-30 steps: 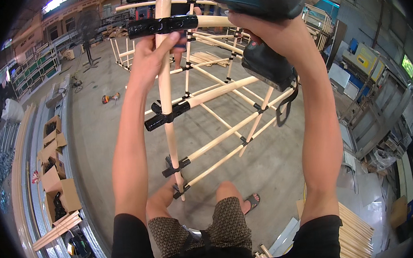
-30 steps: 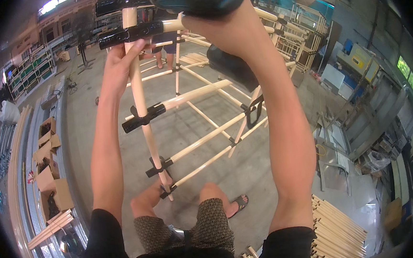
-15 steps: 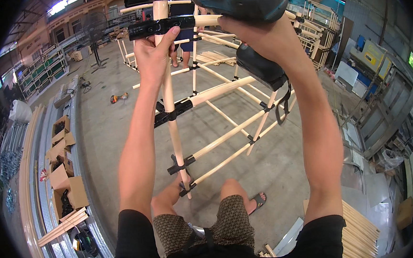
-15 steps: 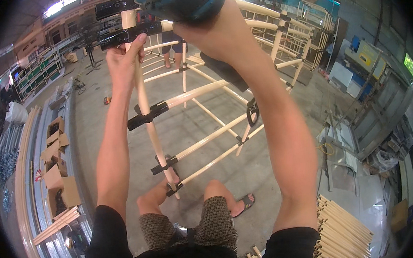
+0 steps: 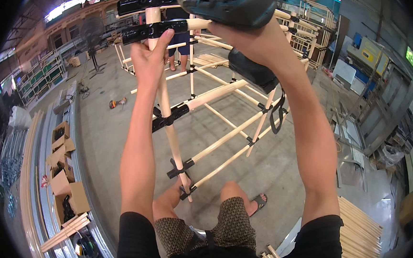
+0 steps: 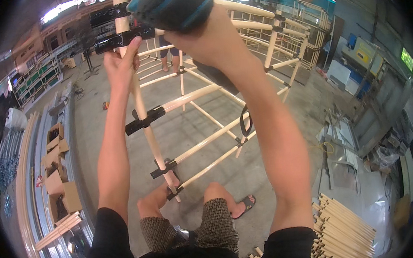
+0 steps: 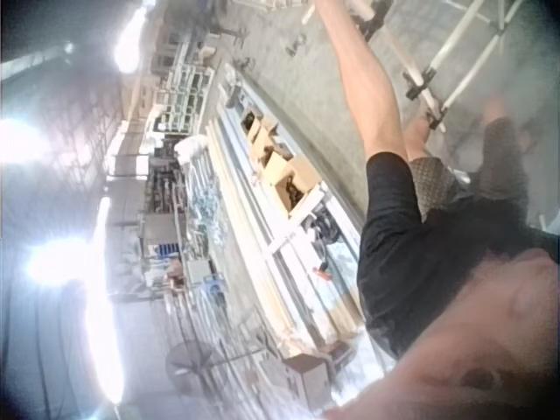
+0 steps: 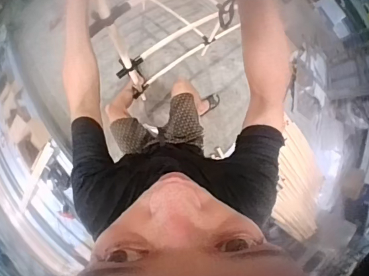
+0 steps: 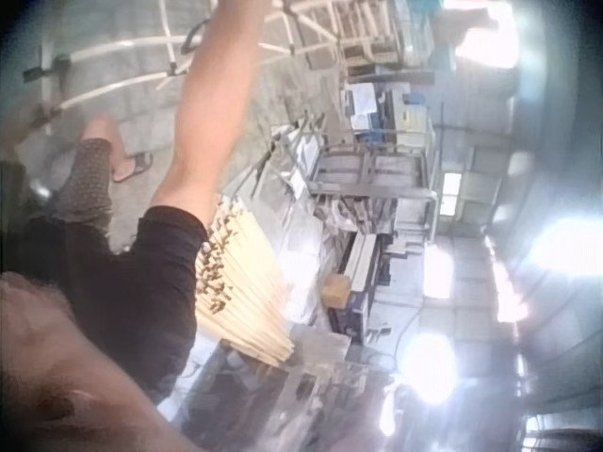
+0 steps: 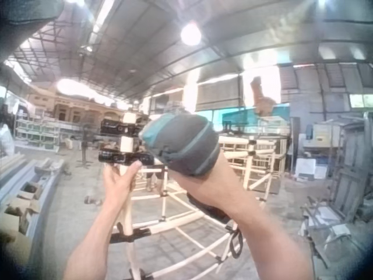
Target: The person fits black plastic connectors onto beige pipes to build a frame and then uses a power drill to fasten screws into the joints.
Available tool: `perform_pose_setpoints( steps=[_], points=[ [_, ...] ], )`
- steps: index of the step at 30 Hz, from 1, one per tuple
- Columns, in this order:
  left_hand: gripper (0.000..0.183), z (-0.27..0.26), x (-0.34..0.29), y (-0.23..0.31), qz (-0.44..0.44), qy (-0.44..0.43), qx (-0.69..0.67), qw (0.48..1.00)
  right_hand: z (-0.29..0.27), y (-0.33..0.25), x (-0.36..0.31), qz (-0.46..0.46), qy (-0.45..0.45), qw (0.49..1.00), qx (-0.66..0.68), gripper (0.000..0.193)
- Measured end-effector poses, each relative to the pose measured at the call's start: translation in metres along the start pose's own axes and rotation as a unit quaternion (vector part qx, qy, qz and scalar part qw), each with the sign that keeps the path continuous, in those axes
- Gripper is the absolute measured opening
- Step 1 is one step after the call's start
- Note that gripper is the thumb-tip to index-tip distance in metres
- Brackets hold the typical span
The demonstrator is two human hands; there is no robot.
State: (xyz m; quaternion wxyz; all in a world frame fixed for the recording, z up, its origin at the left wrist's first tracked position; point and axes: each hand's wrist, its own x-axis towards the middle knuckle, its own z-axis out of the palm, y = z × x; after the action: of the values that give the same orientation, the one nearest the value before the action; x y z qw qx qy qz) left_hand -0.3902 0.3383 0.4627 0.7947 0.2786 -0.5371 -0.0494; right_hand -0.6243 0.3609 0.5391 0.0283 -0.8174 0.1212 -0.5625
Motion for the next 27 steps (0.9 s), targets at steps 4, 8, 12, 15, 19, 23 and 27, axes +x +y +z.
perform_pose_setpoints(
  steps=[4,8,12,15,19,23,27],
  points=[
    [0.034,-0.001,-0.001,0.008,-0.03,0.013,0.069,0.997,0.003,0.004,0.002,-0.013,-0.011,0.994,0.11,0.03],
    [0.029,0.001,0.0,0.012,-0.054,0.021,0.084,0.995,0.01,0.007,0.005,-0.047,0.055,0.997,0.007,0.025],
    [0.026,0.002,0.004,0.009,-0.062,-0.011,0.079,0.995,0.004,0.005,0.016,-0.034,0.021,0.999,-0.037,0.021],
    [0.031,0.003,0.004,0.007,-0.076,-0.007,0.088,0.993,0.004,0.011,0.021,-0.061,0.045,0.997,-0.034,0.021],
    [0.035,-0.003,0.004,0.017,-0.057,0.025,0.152,0.986,0.006,0.001,0.018,-0.065,0.034,0.996,-0.042,0.022],
    [0.038,0.009,0.001,0.014,-0.035,0.04,0.15,0.987,-0.003,0.015,0.016,-0.076,-0.008,0.996,-0.052,0.024],
    [0.038,-0.003,0.001,0.006,-0.065,0.027,0.117,0.991,-0.018,-0.019,0.0,0.002,0.068,0.996,-0.062,0.024]
  ],
)
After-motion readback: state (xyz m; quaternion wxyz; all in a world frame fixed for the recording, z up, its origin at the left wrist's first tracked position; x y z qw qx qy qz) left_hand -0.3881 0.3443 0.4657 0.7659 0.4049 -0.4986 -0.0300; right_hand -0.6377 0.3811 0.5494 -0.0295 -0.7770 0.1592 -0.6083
